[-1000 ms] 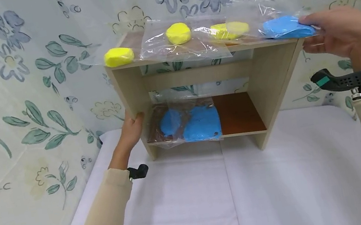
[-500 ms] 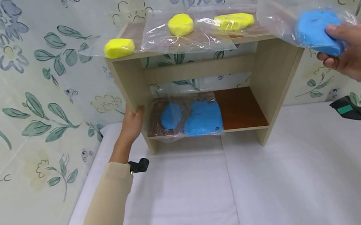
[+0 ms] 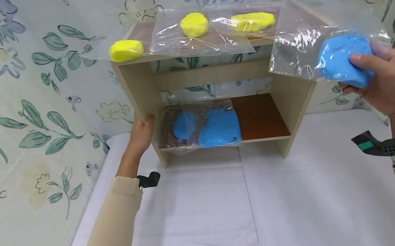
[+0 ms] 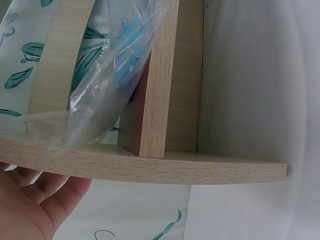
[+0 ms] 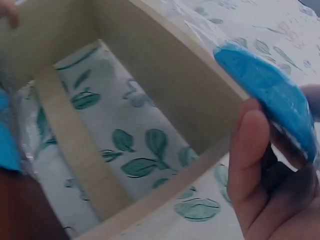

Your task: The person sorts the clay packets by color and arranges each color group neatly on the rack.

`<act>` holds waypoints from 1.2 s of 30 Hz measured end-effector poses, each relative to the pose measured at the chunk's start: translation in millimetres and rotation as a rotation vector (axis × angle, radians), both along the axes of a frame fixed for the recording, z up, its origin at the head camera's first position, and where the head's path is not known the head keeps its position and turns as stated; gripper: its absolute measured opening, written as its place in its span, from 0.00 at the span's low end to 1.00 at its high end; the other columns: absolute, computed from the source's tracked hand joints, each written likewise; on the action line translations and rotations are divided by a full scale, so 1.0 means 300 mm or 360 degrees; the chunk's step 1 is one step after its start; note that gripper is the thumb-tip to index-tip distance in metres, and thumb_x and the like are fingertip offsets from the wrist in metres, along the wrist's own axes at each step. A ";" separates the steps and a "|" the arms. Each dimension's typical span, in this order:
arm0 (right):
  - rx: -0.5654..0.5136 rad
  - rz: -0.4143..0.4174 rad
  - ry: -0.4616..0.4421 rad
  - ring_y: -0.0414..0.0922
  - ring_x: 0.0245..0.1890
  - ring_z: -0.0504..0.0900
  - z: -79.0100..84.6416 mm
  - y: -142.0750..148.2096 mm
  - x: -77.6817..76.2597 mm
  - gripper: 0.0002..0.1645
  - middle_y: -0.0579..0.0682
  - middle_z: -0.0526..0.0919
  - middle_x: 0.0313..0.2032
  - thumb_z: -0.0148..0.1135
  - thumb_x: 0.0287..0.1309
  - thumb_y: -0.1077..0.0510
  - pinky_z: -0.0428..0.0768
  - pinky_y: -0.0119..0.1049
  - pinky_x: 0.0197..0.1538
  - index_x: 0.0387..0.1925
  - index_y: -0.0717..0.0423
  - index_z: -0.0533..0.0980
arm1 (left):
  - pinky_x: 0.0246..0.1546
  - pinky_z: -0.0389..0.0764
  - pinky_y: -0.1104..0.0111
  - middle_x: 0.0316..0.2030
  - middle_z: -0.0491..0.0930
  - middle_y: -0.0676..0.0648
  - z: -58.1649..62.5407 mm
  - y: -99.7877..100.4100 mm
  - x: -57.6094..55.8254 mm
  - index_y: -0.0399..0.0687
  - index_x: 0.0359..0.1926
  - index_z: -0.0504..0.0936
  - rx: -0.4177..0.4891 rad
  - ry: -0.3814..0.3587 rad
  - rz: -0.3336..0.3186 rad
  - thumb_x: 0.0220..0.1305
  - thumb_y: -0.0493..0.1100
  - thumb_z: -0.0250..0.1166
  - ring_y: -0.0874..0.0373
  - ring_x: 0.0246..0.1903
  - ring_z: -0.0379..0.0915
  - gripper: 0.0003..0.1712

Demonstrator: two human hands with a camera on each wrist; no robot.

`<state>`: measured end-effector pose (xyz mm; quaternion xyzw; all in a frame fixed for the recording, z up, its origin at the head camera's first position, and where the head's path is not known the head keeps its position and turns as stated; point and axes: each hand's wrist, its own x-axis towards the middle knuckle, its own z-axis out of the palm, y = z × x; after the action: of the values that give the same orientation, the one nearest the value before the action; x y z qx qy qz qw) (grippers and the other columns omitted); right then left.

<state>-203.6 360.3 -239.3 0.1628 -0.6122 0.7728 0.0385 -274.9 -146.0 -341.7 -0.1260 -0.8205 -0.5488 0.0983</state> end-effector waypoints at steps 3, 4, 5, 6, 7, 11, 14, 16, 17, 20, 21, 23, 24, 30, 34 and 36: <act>0.0093 0.0167 0.0104 0.44 0.43 0.78 -0.085 -0.021 0.033 0.33 0.51 0.62 0.62 0.41 0.73 0.68 0.84 0.32 0.34 0.75 0.52 0.51 | 0.72 0.56 0.40 0.72 0.57 0.33 0.033 0.012 0.029 0.43 0.76 0.45 -0.0021 -0.0003 -0.0007 0.75 0.38 0.42 0.38 0.74 0.52 0.32; 0.0142 0.0177 0.0108 0.44 0.44 0.78 -0.111 -0.028 0.042 0.32 0.51 0.63 0.61 0.41 0.73 0.68 0.84 0.32 0.34 0.75 0.52 0.52 | 0.72 0.56 0.40 0.72 0.56 0.33 0.042 0.016 0.036 0.43 0.76 0.45 -0.0026 0.0001 -0.0014 0.75 0.38 0.42 0.38 0.74 0.52 0.32; 0.0187 0.0190 0.0101 0.44 0.45 0.78 -0.133 -0.035 0.046 0.32 0.50 0.63 0.61 0.40 0.73 0.68 0.84 0.32 0.35 0.74 0.53 0.52 | 0.72 0.56 0.41 0.72 0.56 0.33 0.046 0.018 0.037 0.43 0.76 0.45 -0.0028 0.0004 -0.0021 0.75 0.38 0.42 0.39 0.74 0.52 0.33; 0.0234 0.0165 0.0063 0.43 0.45 0.78 -0.152 -0.043 0.051 0.32 0.49 0.64 0.61 0.42 0.73 0.67 0.84 0.31 0.36 0.74 0.53 0.52 | 0.73 0.56 0.41 0.72 0.56 0.33 0.049 0.019 0.037 0.43 0.76 0.45 -0.0028 0.0006 -0.0023 0.75 0.38 0.43 0.39 0.74 0.52 0.33; 0.0279 0.0142 0.0021 0.43 0.46 0.77 -0.167 -0.053 0.051 0.32 0.47 0.63 0.60 0.43 0.73 0.66 0.84 0.31 0.37 0.74 0.52 0.52 | 0.73 0.56 0.42 0.72 0.56 0.33 0.052 0.020 0.036 0.43 0.76 0.44 -0.0029 0.0016 -0.0028 0.75 0.38 0.43 0.40 0.74 0.52 0.33; 0.0382 0.0094 -0.0110 0.40 0.42 0.79 -0.217 -0.111 0.039 0.32 0.44 0.67 0.57 0.46 0.73 0.63 0.84 0.29 0.36 0.74 0.52 0.50 | 0.73 0.57 0.42 0.72 0.56 0.33 0.046 0.016 0.026 0.44 0.76 0.44 -0.0024 0.0015 -0.0023 0.74 0.38 0.43 0.40 0.74 0.53 0.33; 0.0484 0.0114 -0.0216 0.38 0.36 0.80 -0.260 -0.176 0.030 0.32 0.46 0.71 0.52 0.49 0.73 0.62 0.84 0.30 0.33 0.73 0.56 0.52 | 0.72 0.56 0.41 0.72 0.57 0.35 0.010 0.002 -0.003 0.48 0.76 0.44 -0.0010 -0.0005 -0.0013 0.75 0.40 0.43 0.40 0.74 0.52 0.33; 0.0618 0.0101 -0.0325 0.35 0.35 0.80 -0.293 -0.226 0.026 0.35 0.50 0.72 0.53 0.50 0.73 0.60 0.83 0.29 0.35 0.75 0.58 0.50 | 0.72 0.56 0.40 0.73 0.57 0.37 -0.020 -0.005 -0.023 0.51 0.77 0.44 -0.0014 -0.0015 -0.0004 0.75 0.42 0.43 0.40 0.74 0.52 0.34; 0.0696 0.0104 -0.0377 0.34 0.35 0.80 -0.311 -0.251 0.021 0.37 0.53 0.71 0.54 0.49 0.73 0.59 0.83 0.28 0.35 0.76 0.61 0.47 | 0.72 0.56 0.40 0.73 0.57 0.37 -0.036 -0.009 -0.034 0.53 0.77 0.44 -0.0014 -0.0010 -0.0004 0.75 0.43 0.43 0.41 0.75 0.52 0.34; 0.0879 0.0119 -0.0541 0.35 0.38 0.78 -0.365 -0.319 0.000 0.42 0.64 0.63 0.62 0.47 0.73 0.57 0.83 0.29 0.39 0.77 0.64 0.40 | 0.72 0.57 0.41 0.72 0.58 0.40 -0.074 -0.015 -0.054 0.55 0.76 0.45 -0.0008 0.0030 -0.0004 0.75 0.44 0.43 0.43 0.74 0.53 0.33; 0.0905 0.0126 -0.0594 0.36 0.39 0.77 -0.381 -0.337 -0.009 0.42 0.67 0.60 0.64 0.46 0.73 0.57 0.83 0.29 0.39 0.77 0.65 0.39 | 0.72 0.57 0.40 0.72 0.58 0.40 -0.082 -0.017 -0.056 0.55 0.76 0.45 -0.0009 0.0048 -0.0006 0.75 0.44 0.43 0.43 0.74 0.53 0.33; 0.0916 0.0135 -0.0688 0.39 0.38 0.77 -0.407 -0.360 -0.029 0.42 0.71 0.56 0.66 0.45 0.73 0.57 0.83 0.31 0.38 0.77 0.65 0.38 | 0.72 0.57 0.40 0.72 0.59 0.40 -0.092 -0.019 -0.055 0.55 0.76 0.46 -0.0015 0.0068 -0.0006 0.74 0.44 0.43 0.43 0.74 0.53 0.32; 0.0925 0.0125 -0.0725 0.40 0.37 0.77 -0.416 -0.367 -0.037 0.42 0.72 0.56 0.66 0.45 0.72 0.57 0.83 0.30 0.37 0.77 0.65 0.39 | 0.72 0.57 0.40 0.72 0.59 0.40 -0.095 -0.020 -0.054 0.56 0.76 0.46 -0.0022 0.0071 -0.0002 0.75 0.44 0.43 0.44 0.74 0.53 0.32; 0.0990 0.0018 -0.0813 0.36 0.27 0.77 -0.426 -0.367 -0.085 0.43 0.67 0.67 0.53 0.43 0.73 0.53 0.81 0.25 0.31 0.76 0.70 0.38 | 0.71 0.58 0.40 0.71 0.59 0.39 -0.088 -0.022 -0.057 0.54 0.75 0.46 -0.0014 0.0113 -0.0029 0.74 0.42 0.43 0.43 0.74 0.55 0.32; 0.1186 -0.0141 -0.0691 0.40 0.30 0.78 -0.419 -0.365 -0.117 0.42 0.73 0.66 0.56 0.46 0.73 0.53 0.80 0.25 0.31 0.75 0.71 0.42 | 0.71 0.60 0.40 0.71 0.60 0.39 -0.077 -0.022 -0.067 0.53 0.75 0.47 0.0003 0.0143 -0.0033 0.74 0.41 0.43 0.43 0.73 0.56 0.32; 0.1308 -0.0245 -0.0616 0.47 0.35 0.79 -0.419 -0.365 -0.131 0.43 0.76 0.62 0.62 0.48 0.72 0.53 0.81 0.27 0.32 0.75 0.71 0.44 | 0.71 0.60 0.41 0.71 0.60 0.40 -0.074 -0.023 -0.067 0.54 0.75 0.47 -0.0018 0.0119 -0.0011 0.75 0.43 0.43 0.43 0.74 0.56 0.31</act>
<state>-243.0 250.9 -365.0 -0.0288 -0.8742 0.4769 -0.0870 -295.0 -152.8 -364.1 -0.1497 -0.8190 -0.5393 0.1264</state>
